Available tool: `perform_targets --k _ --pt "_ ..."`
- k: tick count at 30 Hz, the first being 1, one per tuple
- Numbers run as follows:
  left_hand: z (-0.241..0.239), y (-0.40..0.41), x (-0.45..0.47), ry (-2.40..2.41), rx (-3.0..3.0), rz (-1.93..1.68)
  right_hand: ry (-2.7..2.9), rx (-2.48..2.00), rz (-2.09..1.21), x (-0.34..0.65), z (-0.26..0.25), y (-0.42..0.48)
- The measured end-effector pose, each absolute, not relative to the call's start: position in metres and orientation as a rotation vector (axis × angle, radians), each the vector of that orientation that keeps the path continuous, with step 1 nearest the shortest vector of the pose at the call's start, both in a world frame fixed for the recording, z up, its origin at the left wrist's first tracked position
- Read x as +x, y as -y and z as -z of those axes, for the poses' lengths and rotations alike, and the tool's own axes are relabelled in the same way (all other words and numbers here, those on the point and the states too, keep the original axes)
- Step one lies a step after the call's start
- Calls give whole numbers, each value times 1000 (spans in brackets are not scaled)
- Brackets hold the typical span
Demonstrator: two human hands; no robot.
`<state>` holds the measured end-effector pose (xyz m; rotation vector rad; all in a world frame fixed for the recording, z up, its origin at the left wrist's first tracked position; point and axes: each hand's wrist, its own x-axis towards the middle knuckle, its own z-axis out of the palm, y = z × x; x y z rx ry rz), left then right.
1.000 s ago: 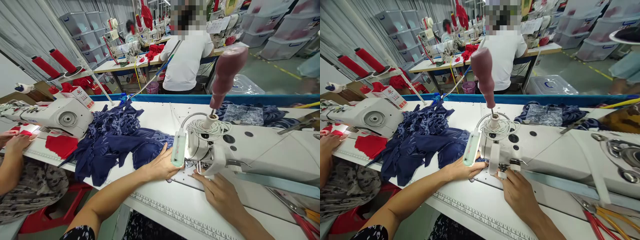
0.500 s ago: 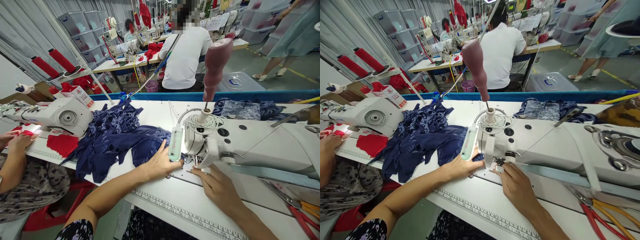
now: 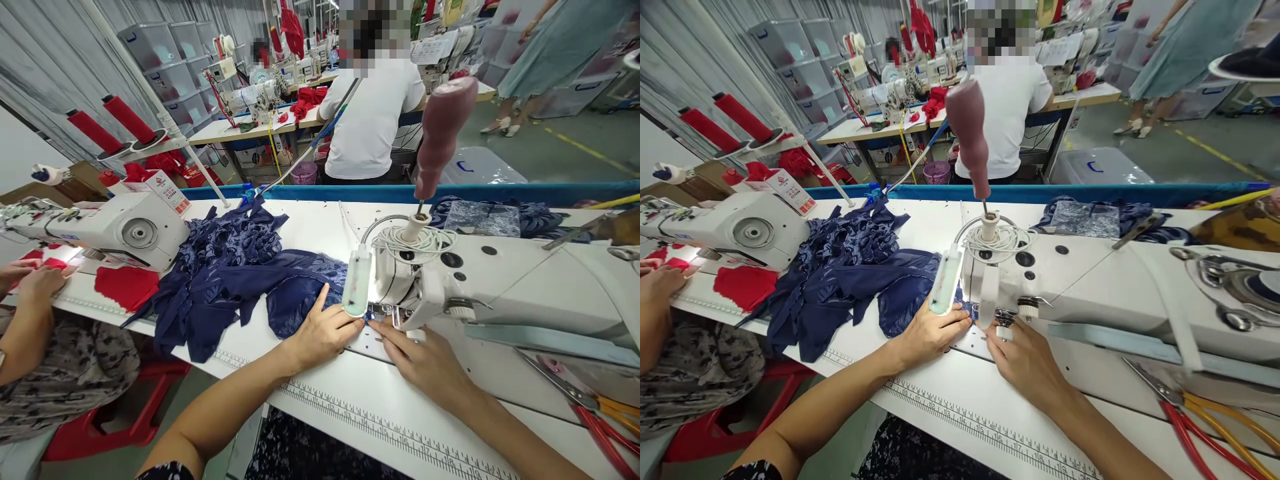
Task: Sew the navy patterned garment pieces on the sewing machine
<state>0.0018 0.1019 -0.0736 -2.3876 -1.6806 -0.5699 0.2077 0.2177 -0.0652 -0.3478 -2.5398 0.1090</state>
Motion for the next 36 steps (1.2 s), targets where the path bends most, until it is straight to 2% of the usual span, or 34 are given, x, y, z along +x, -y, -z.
perform_targets --k 7,15,36 --pt "74 -102 2 1664 -2374 611 2612 -339 12 208 83 -213" --pt "70 -102 3 1722 -2396 631 2650 -217 160 205 74 -201" --pt "72 -102 4 1717 -2399 640 2650 -258 239 203 66 -199"
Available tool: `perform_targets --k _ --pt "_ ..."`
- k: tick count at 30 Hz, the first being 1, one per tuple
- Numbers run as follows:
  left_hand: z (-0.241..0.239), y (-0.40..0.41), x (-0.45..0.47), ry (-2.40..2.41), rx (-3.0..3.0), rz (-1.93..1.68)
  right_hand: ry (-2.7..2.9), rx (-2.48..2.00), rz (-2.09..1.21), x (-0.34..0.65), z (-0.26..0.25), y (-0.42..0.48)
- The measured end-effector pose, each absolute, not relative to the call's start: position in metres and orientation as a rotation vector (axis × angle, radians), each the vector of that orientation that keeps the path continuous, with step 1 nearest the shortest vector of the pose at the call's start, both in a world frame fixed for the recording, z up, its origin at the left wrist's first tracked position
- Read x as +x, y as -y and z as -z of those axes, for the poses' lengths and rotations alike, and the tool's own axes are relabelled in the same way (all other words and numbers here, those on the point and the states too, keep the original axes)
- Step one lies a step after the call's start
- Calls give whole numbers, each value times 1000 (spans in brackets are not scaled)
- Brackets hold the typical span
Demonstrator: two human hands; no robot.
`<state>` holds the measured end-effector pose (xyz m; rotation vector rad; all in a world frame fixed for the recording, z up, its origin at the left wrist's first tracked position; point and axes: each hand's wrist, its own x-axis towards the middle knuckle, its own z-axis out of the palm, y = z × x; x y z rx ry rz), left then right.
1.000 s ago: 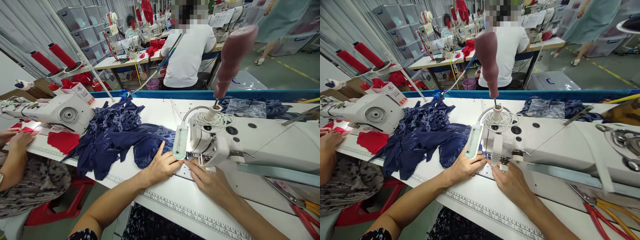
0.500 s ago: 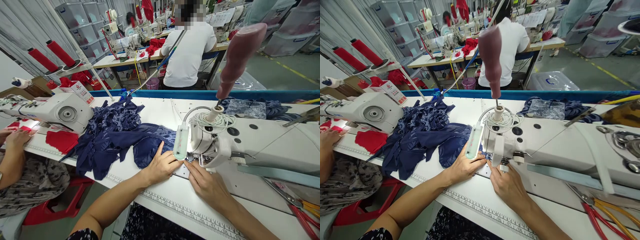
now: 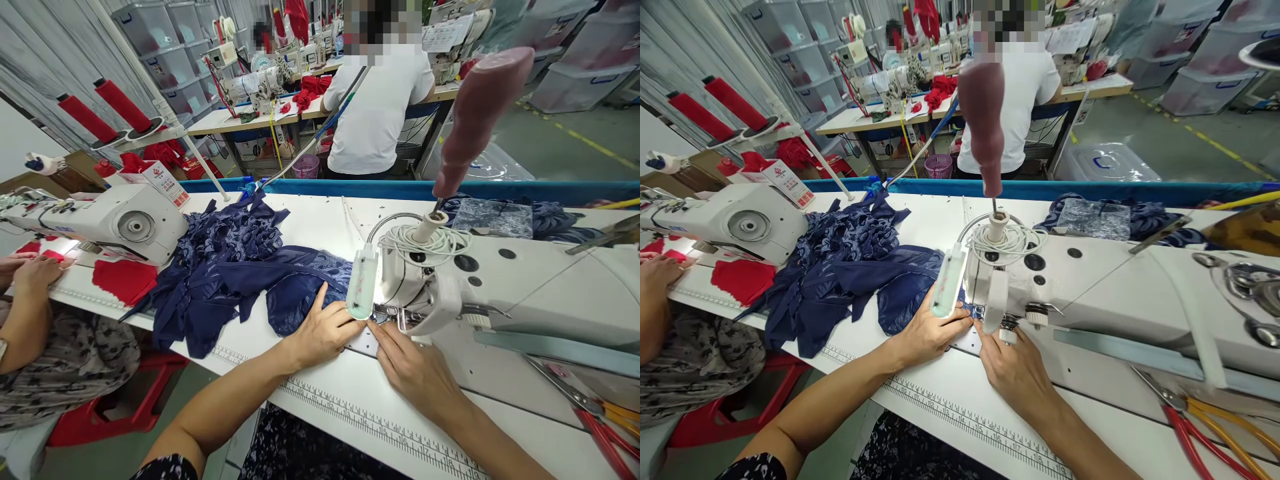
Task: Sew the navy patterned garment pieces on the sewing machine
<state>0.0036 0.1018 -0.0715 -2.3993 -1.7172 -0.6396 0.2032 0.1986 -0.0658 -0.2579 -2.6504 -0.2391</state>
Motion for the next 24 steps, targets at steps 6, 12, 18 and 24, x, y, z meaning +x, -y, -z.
perform_targets --k 6,12,18,24 --pt "68 -101 4 1750 -2425 635 2633 -221 235 202 71 -195" --pt "64 -100 5 1833 -2457 604 2653 -297 162 202 67 -195" --pt "65 -101 6 1823 -2444 551 2585 -334 231 211 69 -207" --pt "72 -102 4 1759 -2422 569 2538 -333 357 205 68 -215"
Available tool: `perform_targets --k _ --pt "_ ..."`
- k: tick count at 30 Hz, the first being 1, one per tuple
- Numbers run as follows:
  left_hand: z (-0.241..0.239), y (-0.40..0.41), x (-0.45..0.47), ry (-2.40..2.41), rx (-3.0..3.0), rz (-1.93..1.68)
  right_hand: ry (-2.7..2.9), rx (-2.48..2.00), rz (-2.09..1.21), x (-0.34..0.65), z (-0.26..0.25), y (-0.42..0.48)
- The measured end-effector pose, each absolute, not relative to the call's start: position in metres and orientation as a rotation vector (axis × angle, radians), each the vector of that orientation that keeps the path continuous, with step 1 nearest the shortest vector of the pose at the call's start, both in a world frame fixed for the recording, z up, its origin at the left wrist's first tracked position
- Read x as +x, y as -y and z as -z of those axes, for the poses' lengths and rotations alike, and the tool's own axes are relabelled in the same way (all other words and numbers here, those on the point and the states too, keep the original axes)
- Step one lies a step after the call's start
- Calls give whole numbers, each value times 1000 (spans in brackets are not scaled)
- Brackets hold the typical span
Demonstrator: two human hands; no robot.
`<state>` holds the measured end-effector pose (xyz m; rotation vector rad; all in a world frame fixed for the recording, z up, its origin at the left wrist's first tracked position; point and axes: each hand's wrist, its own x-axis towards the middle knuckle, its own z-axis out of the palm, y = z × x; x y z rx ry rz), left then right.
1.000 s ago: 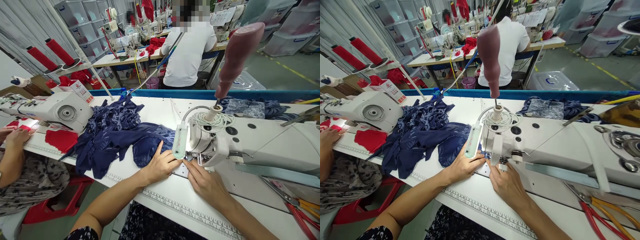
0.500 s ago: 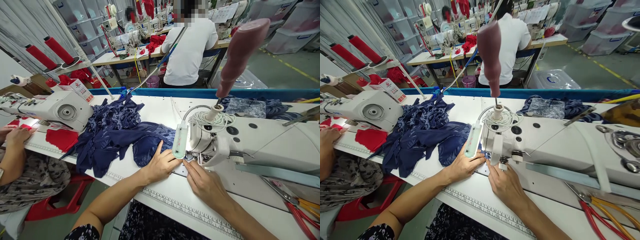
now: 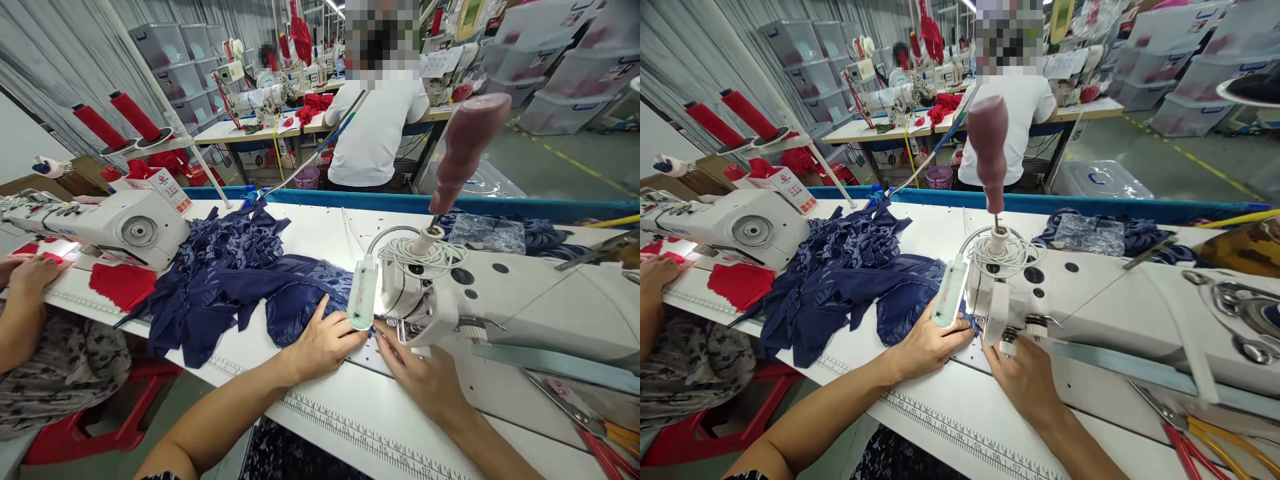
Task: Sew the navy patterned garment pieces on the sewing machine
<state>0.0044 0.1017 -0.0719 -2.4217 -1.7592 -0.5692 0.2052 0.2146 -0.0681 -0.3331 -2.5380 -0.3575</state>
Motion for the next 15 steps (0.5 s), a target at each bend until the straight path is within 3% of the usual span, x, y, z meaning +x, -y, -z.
perform_targets --k 15 --pt "77 -101 3 1745 -2397 608 2597 -348 301 203 78 -213"
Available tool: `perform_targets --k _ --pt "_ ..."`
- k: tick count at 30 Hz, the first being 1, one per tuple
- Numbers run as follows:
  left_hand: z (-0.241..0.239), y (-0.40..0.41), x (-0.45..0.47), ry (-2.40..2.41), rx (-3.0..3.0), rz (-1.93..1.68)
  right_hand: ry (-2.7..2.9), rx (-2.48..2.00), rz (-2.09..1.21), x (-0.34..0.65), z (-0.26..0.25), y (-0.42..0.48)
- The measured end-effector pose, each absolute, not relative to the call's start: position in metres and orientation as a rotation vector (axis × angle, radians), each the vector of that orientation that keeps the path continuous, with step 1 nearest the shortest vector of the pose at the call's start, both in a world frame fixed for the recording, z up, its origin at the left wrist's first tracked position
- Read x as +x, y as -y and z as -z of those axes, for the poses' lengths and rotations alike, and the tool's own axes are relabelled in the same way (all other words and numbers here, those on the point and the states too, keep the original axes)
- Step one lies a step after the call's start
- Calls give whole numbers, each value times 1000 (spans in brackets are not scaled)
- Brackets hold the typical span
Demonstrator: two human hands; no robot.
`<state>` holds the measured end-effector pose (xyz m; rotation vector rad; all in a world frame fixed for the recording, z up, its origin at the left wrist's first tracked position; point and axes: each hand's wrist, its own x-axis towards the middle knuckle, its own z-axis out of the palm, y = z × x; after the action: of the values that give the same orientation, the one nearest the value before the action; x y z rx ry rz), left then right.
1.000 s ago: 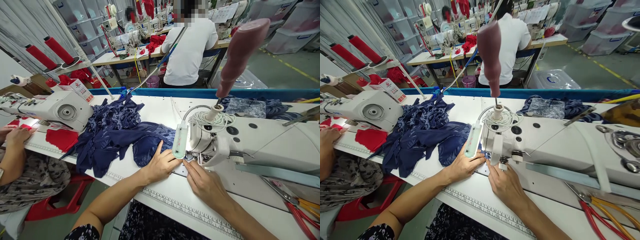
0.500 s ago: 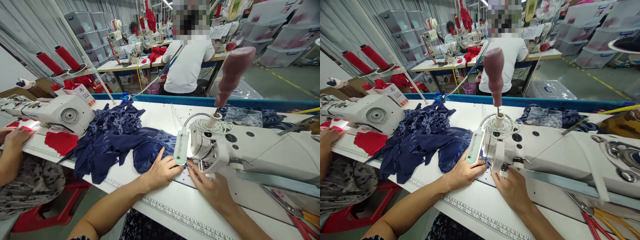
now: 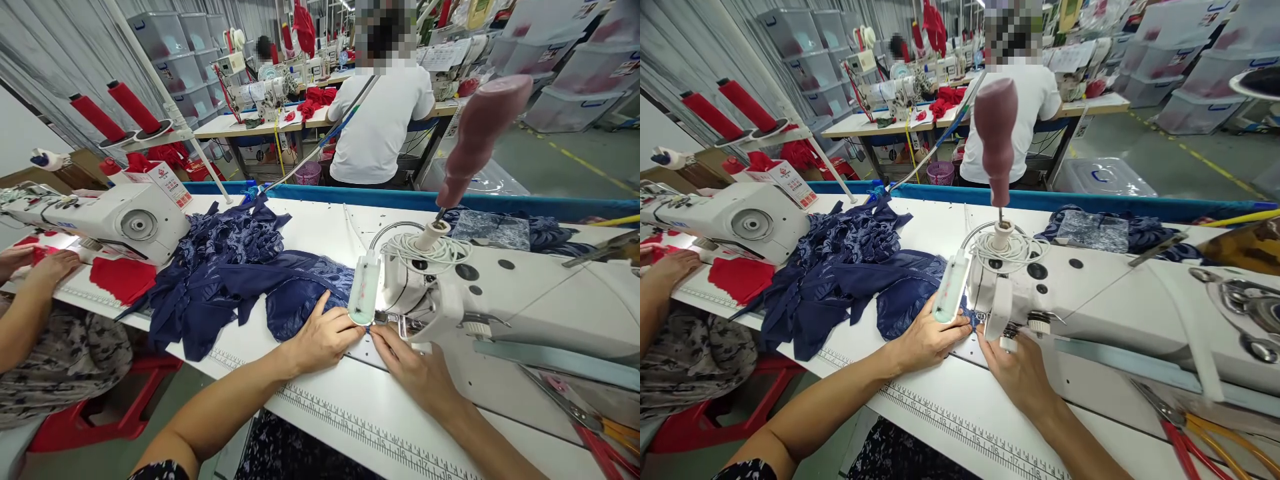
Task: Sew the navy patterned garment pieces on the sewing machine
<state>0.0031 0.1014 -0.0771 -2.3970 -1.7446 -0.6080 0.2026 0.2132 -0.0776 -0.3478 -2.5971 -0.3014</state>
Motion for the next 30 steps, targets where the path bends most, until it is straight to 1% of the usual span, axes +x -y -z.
perform_targets --k 11,16,20,30 --pt "72 -100 2 1775 -2426 565 2595 -243 361 201 74 -214" --pt "73 -99 2 1764 -2420 625 2597 -207 352 200 70 -215" --pt "73 -98 2 1746 -2414 657 2597 -218 279 201 72 -215" --pt "74 -99 2 1735 -2406 588 2562 -389 -22 204 88 -213"
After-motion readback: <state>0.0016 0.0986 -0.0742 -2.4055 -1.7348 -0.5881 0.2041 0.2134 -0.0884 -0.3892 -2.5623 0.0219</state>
